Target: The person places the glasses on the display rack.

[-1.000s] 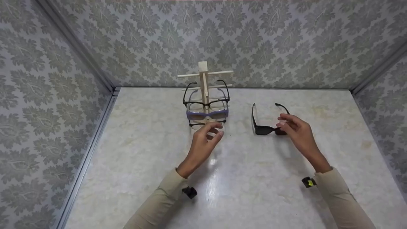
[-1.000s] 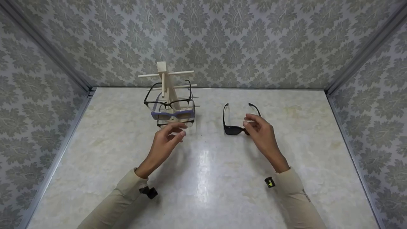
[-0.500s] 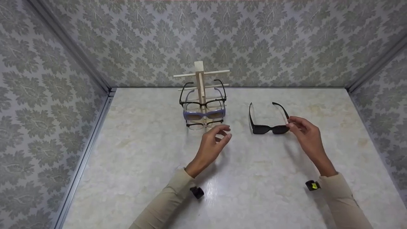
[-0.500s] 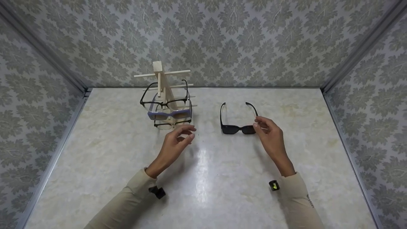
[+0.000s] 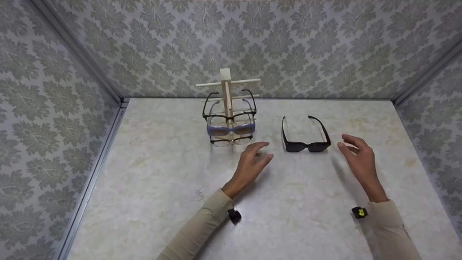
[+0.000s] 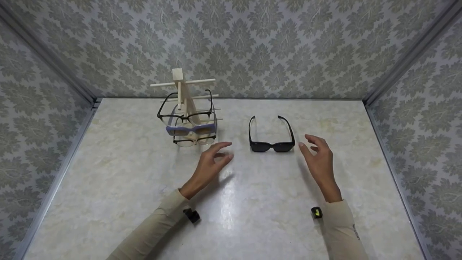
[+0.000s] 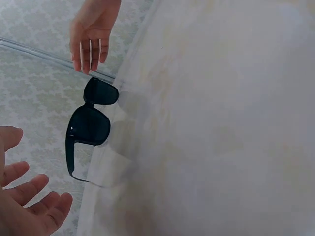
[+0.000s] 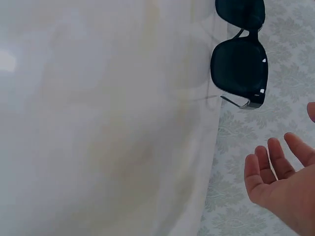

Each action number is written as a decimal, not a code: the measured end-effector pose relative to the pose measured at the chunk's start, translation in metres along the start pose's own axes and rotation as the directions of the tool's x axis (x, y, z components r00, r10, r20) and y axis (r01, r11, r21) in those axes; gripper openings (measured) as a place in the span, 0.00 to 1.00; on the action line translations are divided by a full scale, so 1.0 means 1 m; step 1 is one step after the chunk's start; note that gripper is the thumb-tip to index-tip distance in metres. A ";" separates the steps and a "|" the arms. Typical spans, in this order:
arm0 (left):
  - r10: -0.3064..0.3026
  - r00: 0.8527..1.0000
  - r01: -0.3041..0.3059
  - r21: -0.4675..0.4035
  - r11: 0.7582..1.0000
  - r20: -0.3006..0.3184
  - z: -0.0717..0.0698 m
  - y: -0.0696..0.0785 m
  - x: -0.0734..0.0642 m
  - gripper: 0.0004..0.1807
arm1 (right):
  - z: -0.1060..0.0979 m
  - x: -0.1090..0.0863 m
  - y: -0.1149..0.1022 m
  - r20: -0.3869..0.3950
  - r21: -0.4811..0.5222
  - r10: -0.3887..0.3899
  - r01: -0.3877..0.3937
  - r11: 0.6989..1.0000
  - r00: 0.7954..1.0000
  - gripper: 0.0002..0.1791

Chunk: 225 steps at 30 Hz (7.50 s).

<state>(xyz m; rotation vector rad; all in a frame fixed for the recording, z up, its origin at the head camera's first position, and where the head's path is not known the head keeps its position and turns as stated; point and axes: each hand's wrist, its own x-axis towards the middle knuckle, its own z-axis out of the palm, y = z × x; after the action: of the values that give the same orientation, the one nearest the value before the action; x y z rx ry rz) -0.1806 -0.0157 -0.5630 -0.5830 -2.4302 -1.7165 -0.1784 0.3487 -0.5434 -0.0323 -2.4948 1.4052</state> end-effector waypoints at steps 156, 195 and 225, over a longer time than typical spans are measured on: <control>0.317 0.912 -0.298 0.112 0.948 -0.259 -0.096 0.161 0.040 0.19 | 0.013 0.013 -0.202 -0.002 0.424 -0.411 0.373 0.825 0.912 0.25; 0.131 0.927 -0.088 0.136 0.987 -0.351 -0.194 0.149 0.020 0.18 | 0.095 0.039 -0.256 0.207 0.478 -0.395 0.259 0.839 0.895 0.27; -0.041 0.942 0.049 0.017 0.999 -0.334 -0.210 0.130 0.036 0.18 | 0.118 0.053 -0.252 0.261 0.484 -0.330 0.172 0.858 0.907 0.26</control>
<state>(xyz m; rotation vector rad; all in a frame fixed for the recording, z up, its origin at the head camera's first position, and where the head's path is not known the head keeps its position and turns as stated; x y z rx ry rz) -0.1927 -0.1641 -0.3624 -0.2113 -2.2361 -1.6413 -0.2297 0.1255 -0.3764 0.6640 -2.2241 1.9602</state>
